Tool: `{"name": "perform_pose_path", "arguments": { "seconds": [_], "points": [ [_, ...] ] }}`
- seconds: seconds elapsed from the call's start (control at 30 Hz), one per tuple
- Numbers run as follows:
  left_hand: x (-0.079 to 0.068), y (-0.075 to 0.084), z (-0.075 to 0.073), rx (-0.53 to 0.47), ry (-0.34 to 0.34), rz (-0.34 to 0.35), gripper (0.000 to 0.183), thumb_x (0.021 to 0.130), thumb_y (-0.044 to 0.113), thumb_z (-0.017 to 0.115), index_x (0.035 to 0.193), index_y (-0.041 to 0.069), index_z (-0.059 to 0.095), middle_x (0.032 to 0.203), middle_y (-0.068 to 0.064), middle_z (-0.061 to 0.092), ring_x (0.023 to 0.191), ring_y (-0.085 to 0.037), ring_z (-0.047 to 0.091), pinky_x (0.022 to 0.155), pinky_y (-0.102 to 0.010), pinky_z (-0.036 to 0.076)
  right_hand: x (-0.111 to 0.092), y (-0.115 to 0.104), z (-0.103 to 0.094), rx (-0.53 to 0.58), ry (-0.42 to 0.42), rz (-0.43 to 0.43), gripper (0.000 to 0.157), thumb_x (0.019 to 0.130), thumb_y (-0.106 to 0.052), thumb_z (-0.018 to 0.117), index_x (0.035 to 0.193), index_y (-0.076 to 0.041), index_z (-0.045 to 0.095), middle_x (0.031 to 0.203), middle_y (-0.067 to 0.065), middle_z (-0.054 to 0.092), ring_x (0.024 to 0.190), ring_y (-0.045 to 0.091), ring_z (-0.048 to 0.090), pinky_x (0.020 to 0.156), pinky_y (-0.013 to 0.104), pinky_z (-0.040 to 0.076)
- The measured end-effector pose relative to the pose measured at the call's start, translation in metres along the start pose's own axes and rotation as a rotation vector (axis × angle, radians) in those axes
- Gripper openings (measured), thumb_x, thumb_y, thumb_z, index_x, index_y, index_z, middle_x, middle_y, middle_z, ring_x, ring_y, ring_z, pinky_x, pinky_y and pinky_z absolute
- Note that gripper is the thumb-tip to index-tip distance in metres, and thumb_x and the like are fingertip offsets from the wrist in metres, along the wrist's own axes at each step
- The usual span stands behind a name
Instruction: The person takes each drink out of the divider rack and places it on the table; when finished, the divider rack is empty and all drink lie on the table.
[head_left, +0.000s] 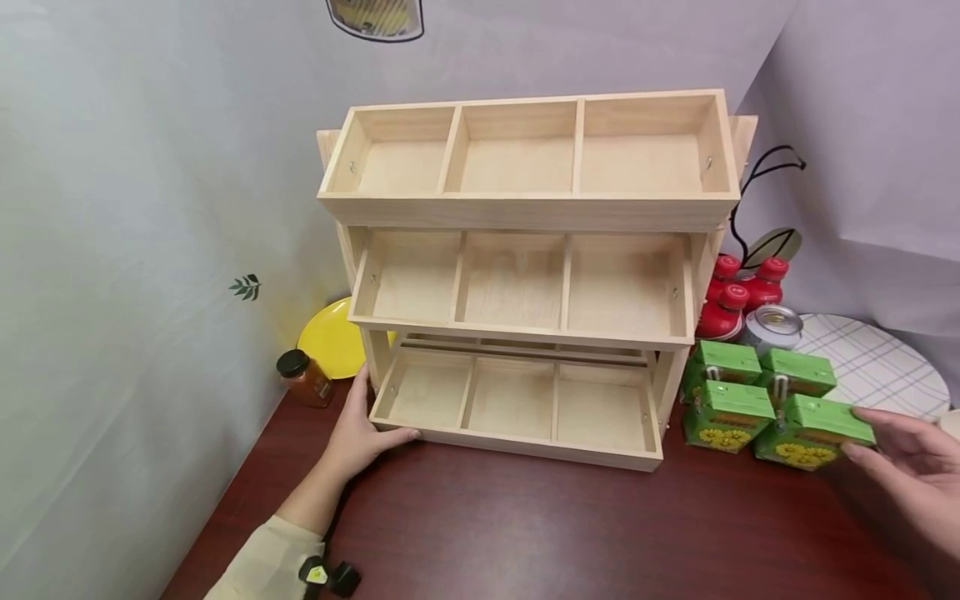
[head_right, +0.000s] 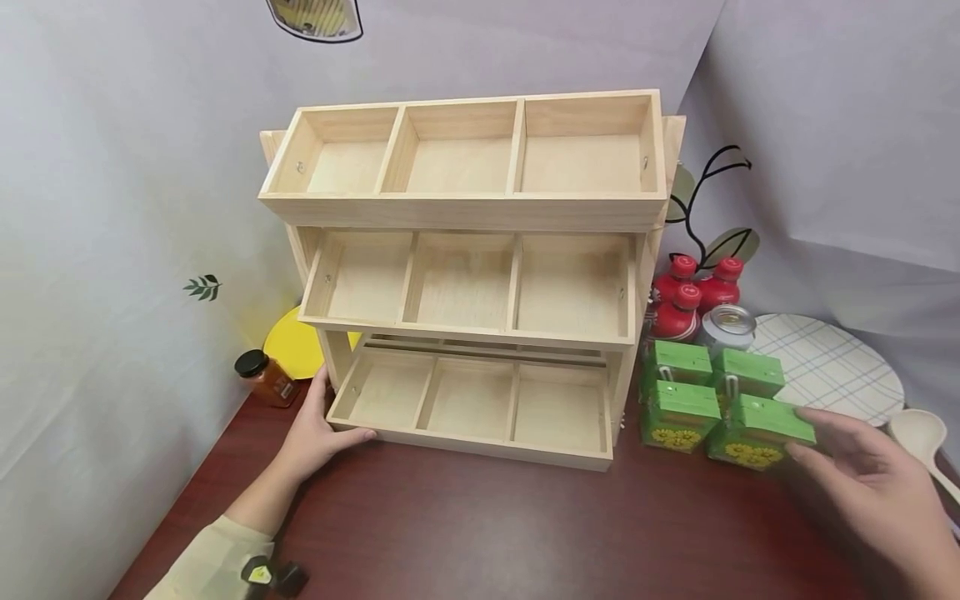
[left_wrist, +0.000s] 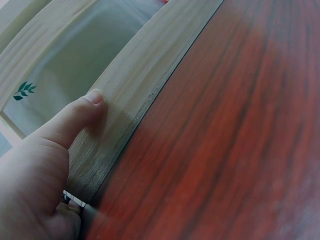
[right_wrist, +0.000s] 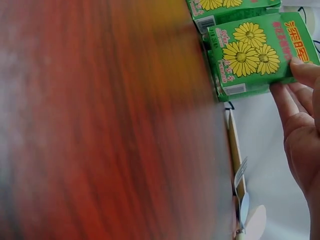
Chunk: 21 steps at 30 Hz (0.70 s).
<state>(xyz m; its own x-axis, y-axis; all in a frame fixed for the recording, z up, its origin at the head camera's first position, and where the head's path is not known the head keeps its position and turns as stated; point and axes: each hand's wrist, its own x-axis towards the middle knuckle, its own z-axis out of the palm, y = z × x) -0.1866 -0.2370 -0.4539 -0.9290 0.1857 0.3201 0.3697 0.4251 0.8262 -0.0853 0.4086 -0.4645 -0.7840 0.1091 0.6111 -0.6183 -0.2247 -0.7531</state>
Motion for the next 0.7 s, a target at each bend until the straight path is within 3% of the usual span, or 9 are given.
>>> {"name": "perform_pose_path", "arguments": {
  "seconds": [0.13,0.3,0.4,0.57,0.63,0.7],
  "points": [
    [0.0,0.001,0.0,-0.005,0.001,-0.001,0.124,0.058,0.02,0.095,0.155,0.015,0.018,0.146,-0.013,0.036,0.128,-0.028,0.039,0.101,-0.029,0.034,0.001,0.0,0.003,0.005,-0.022,-0.001,0.048,0.072,0.041,0.045,0.119,0.032,0.041,0.121,0.024,0.062,0.127,0.025,0.049,0.099,0.026,0.039],
    [0.001,0.0,0.0,-0.019,-0.007,0.004,0.124,0.059,0.02,0.095,0.155,0.016,0.017,0.147,-0.014,0.035,0.129,-0.03,0.04,0.101,-0.029,0.035,0.0,-0.001,0.008,-0.066,0.009,0.045,0.048,0.072,0.041,0.044,0.119,0.03,0.044,0.122,0.021,0.062,0.123,0.023,0.052,0.094,0.024,0.042],
    [0.0,0.001,0.001,-0.017,-0.003,0.007,0.124,0.059,0.019,0.095,0.155,0.015,0.017,0.148,-0.014,0.034,0.13,-0.028,0.038,0.103,-0.034,0.032,-0.002,0.0,0.009,-0.093,0.039,0.081,0.049,0.073,0.041,0.044,0.12,0.029,0.045,0.122,0.02,0.062,0.119,0.022,0.057,0.089,0.024,0.046],
    [-0.006,0.01,0.004,0.037,0.055,0.008,0.131,0.059,0.013,0.094,0.155,0.008,0.005,0.156,-0.016,0.014,0.141,-0.029,0.018,0.108,-0.055,0.019,0.001,-0.004,0.006,-0.172,0.009,0.109,0.054,0.072,0.04,0.048,0.124,0.027,0.043,0.125,0.019,0.061,0.106,0.019,0.064,0.082,0.023,0.05],
    [-0.01,0.017,0.006,0.06,0.086,0.023,0.133,0.059,0.009,0.092,0.155,0.006,0.0,0.157,-0.017,0.005,0.143,-0.03,0.009,0.108,-0.059,0.015,0.005,-0.007,0.004,-0.187,-0.048,0.078,0.054,0.073,0.039,0.047,0.125,0.028,0.04,0.129,0.021,0.058,0.11,0.019,0.062,0.086,0.023,0.048],
    [-0.012,0.024,0.008,0.074,0.13,0.065,0.131,0.059,0.006,0.092,0.154,0.002,0.002,0.156,-0.02,0.005,0.143,-0.033,0.007,0.109,-0.057,0.014,0.008,-0.014,0.006,-0.246,-0.061,0.072,0.051,0.076,0.036,0.046,0.127,0.028,0.04,0.131,0.018,0.058,0.114,0.017,0.06,0.089,0.021,0.046]
  ]
}}
